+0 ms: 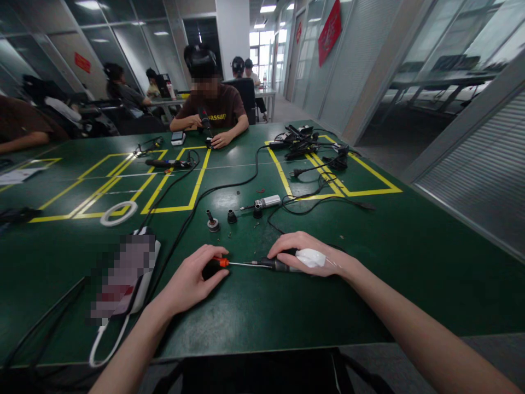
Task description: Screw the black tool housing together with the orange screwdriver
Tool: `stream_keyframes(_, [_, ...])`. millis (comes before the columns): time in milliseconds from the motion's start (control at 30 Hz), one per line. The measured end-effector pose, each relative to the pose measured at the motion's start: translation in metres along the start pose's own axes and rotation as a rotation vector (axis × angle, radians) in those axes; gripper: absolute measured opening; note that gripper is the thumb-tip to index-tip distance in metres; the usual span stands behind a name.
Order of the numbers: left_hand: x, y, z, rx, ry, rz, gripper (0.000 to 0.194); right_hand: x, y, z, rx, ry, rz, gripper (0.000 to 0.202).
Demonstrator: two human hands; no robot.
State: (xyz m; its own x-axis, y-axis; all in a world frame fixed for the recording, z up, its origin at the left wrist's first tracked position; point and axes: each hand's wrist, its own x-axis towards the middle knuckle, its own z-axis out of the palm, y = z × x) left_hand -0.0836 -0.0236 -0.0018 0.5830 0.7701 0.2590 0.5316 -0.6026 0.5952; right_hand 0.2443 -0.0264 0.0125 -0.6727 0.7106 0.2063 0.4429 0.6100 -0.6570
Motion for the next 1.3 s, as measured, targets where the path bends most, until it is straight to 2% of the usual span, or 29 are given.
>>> stream_keyframes(200, [0.0008,-0.0026,0.0005,-0.029,-0.025,-0.013,0.009,0.0006,-0.0005,0.0004,0.000,0.004,-0.001,0.028])
stream_keyframes(967, [0.0005,-0.0067,0.0000,-0.001,-0.023,0.013,0.015,0.0004,0.0005,0.0001,0.010,0.003,-0.011,0.027])
stream_keyframes(1300, [0.0020,-0.0014,-0.0008,-0.022,-0.021,0.046,0.013,0.0007,0.0000,0.0006,0.009,-0.001,0.003,0.027])
